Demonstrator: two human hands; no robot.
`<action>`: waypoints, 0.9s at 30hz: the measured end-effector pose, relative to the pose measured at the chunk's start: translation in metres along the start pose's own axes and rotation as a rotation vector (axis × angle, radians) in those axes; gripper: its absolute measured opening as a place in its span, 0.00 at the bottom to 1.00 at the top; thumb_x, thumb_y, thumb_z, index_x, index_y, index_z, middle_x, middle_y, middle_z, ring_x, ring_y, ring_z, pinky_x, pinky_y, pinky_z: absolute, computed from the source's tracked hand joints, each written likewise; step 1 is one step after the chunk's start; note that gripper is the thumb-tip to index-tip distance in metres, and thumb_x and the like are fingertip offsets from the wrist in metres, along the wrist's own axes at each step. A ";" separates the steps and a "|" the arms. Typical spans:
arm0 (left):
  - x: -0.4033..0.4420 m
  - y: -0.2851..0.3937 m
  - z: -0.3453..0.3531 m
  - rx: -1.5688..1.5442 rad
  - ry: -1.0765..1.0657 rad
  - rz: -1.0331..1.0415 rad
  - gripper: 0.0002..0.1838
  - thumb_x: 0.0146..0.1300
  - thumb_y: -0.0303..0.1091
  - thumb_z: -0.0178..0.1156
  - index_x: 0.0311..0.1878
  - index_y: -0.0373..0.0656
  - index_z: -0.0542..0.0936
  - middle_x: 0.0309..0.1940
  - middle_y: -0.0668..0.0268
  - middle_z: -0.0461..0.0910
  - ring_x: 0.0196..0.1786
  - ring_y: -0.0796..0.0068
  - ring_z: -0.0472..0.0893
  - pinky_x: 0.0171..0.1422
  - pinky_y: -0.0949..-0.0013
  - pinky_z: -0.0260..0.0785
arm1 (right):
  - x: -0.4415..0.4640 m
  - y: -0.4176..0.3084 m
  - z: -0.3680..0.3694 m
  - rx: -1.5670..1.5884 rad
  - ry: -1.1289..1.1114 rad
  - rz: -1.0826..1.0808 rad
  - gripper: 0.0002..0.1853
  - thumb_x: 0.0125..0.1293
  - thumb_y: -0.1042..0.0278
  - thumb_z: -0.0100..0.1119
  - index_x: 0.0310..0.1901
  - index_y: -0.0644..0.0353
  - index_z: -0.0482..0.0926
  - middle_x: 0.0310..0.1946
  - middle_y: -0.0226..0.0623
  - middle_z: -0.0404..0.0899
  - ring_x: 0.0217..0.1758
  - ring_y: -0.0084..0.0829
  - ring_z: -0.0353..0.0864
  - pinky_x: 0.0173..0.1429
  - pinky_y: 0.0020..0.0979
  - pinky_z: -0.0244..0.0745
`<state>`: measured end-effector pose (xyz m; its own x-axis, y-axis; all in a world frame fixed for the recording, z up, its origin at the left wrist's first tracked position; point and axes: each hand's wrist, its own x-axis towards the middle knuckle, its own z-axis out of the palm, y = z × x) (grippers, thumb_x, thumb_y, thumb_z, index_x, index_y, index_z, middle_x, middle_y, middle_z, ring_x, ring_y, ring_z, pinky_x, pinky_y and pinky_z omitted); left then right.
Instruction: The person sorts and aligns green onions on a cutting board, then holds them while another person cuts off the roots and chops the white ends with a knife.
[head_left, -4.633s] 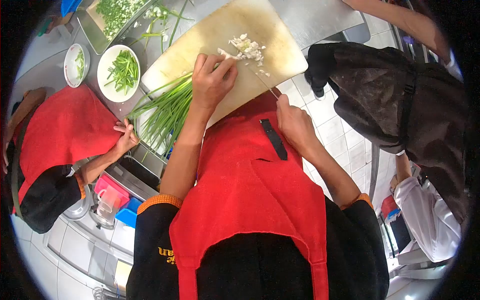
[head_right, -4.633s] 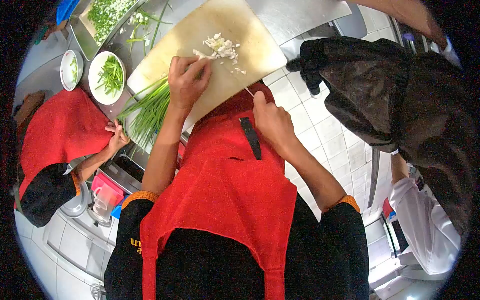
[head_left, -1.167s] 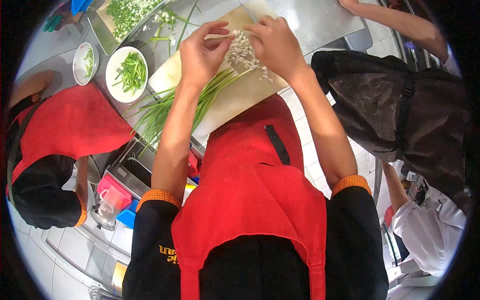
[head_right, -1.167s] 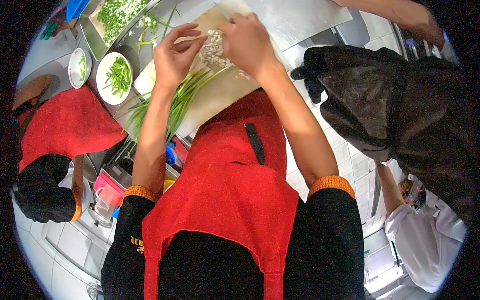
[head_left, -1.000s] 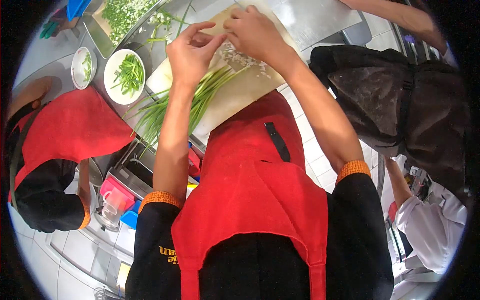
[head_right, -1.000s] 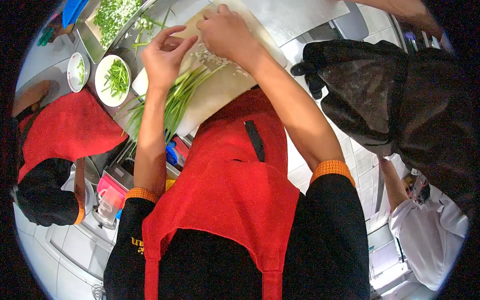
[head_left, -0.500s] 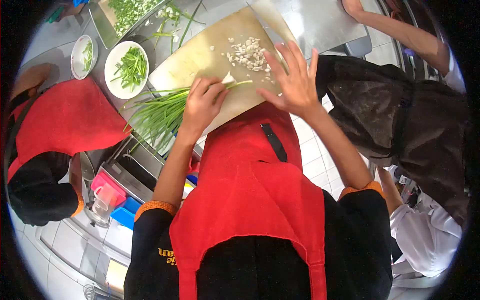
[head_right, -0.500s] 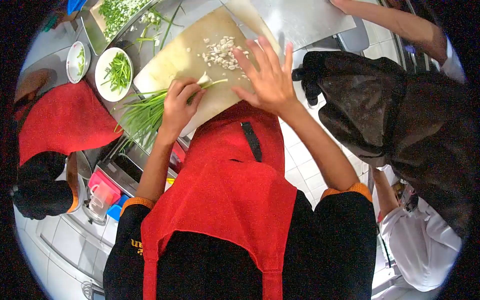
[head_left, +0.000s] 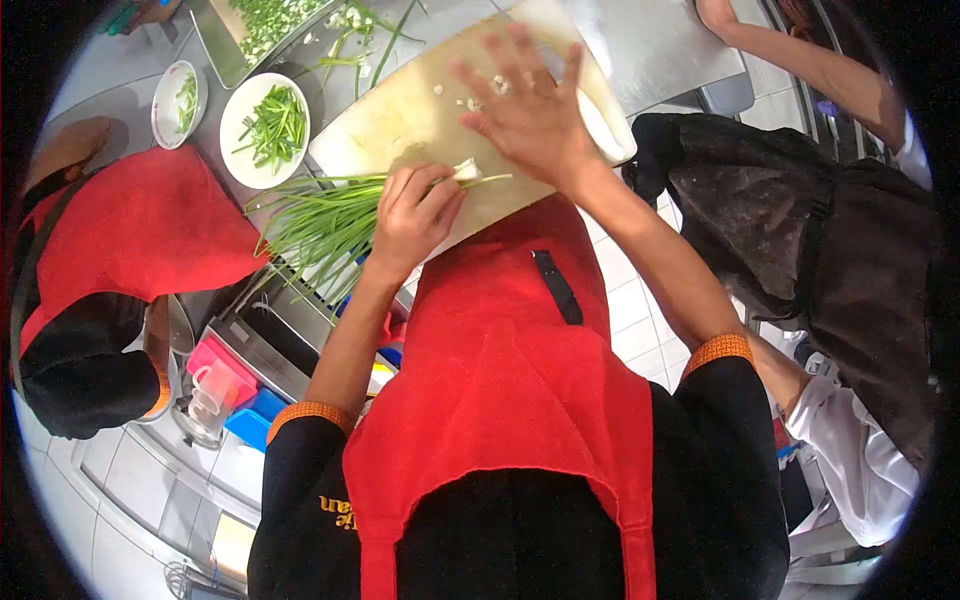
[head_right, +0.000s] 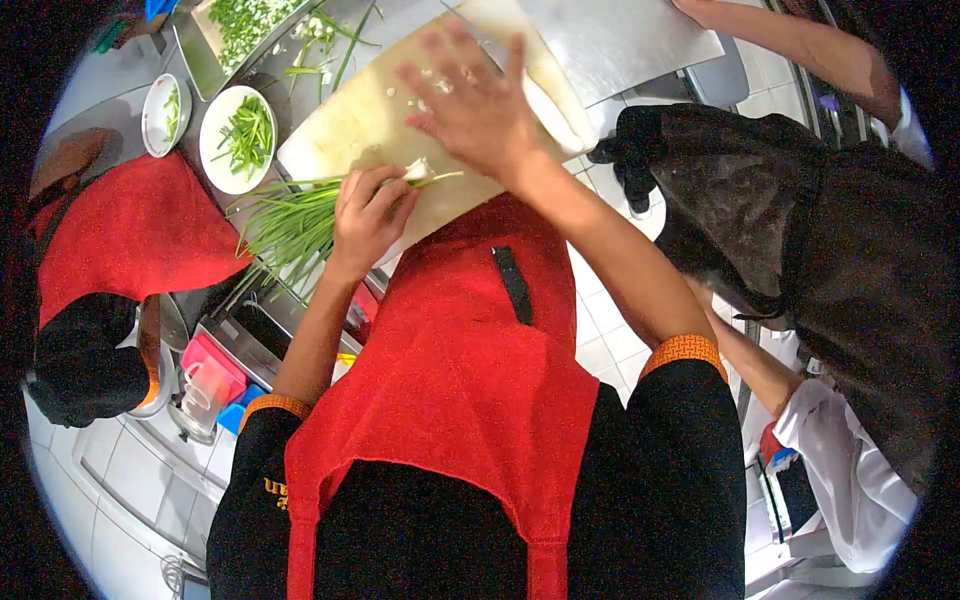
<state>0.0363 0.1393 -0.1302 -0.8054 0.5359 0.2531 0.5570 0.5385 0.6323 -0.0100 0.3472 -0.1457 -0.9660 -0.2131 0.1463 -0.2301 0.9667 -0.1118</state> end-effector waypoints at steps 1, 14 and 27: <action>-0.002 0.003 -0.002 0.094 0.021 0.017 0.13 0.48 0.28 0.72 0.37 0.44 0.81 0.42 0.65 0.80 0.45 0.60 0.78 0.48 0.58 0.71 | -0.002 -0.009 0.001 0.092 0.027 -0.081 0.31 0.68 0.34 0.46 0.71 0.32 0.65 0.77 0.36 0.49 0.82 0.43 0.38 0.72 0.74 0.24; -0.016 -0.001 -0.004 0.250 0.060 -0.051 0.11 0.50 0.32 0.72 0.36 0.48 0.81 0.47 0.67 0.79 0.54 0.57 0.76 0.57 0.53 0.68 | -0.036 -0.027 -0.019 0.161 -0.142 0.101 0.29 0.72 0.37 0.41 0.73 0.29 0.62 0.80 0.41 0.39 0.82 0.52 0.32 0.67 0.80 0.33; -0.013 -0.005 -0.019 0.203 0.001 -0.011 0.12 0.48 0.33 0.75 0.35 0.48 0.81 0.49 0.64 0.79 0.58 0.56 0.77 0.56 0.54 0.69 | -0.068 -0.016 -0.044 0.144 -0.101 0.113 0.28 0.71 0.43 0.50 0.71 0.36 0.66 0.78 0.42 0.47 0.80 0.52 0.43 0.69 0.77 0.35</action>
<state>0.0400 0.1177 -0.1224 -0.8118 0.5285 0.2481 0.5775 0.6641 0.4748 0.0643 0.3524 -0.1103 -0.9918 -0.1248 0.0263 -0.1273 0.9565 -0.2626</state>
